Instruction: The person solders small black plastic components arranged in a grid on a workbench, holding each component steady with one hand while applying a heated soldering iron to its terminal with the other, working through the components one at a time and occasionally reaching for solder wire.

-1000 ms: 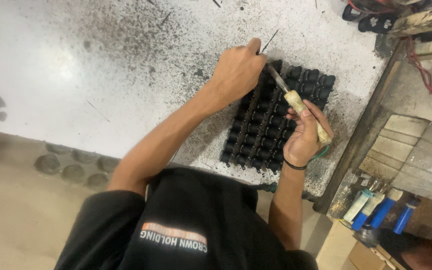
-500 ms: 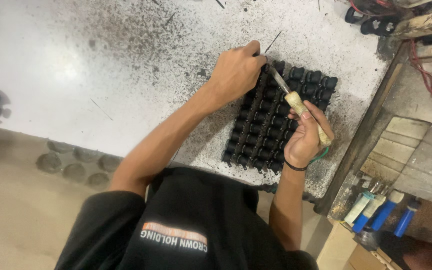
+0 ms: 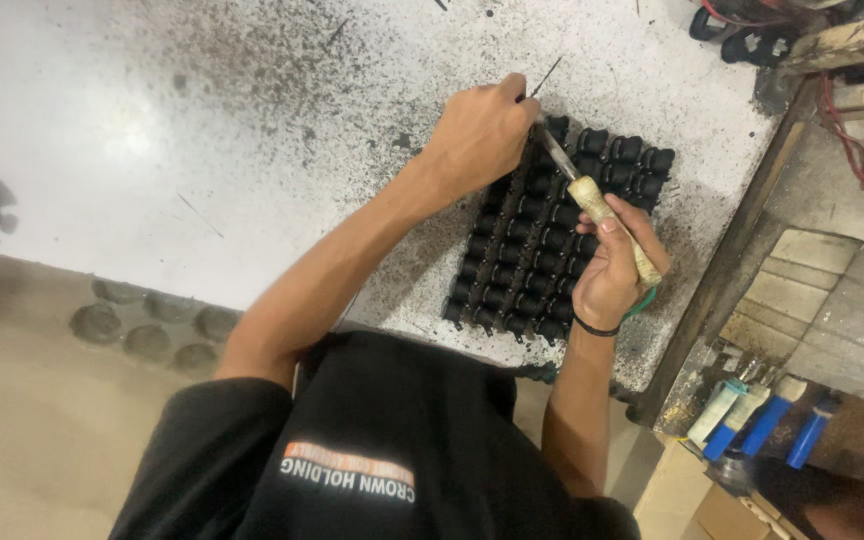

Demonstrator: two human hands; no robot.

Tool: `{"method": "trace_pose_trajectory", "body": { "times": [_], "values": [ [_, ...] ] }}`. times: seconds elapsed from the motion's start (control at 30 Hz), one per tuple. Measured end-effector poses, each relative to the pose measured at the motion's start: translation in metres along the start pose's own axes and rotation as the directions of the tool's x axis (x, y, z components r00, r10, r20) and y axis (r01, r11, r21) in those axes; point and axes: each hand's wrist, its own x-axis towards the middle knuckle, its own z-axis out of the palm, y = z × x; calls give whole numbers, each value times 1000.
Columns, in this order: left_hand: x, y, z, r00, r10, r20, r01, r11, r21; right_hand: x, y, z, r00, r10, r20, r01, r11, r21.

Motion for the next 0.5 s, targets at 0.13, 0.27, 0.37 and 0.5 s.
{"method": "trace_pose_trajectory", "body": {
  "times": [0.13, 0.27, 0.37, 0.5],
  "values": [
    [7, 12, -16, 1000, 17, -4, -17, 998, 57, 7, -6, -11, 999, -47, -13, 48, 998, 50],
    [0, 31, -65, 997, 78, 28, -74, 990, -124, -1, -7, -21, 990, -85, -109, 97, 989, 110],
    [3, 36, -93, 996, 87, -4, -85, 950, -300, -17, 0, -19, 994, -71, -82, 76, 996, 55],
    [5, 31, -86, 993, 80, -85, -79, 997, 22, -27, 10, -13, 995, -68, -70, 72, 996, 54]
  ]
}}
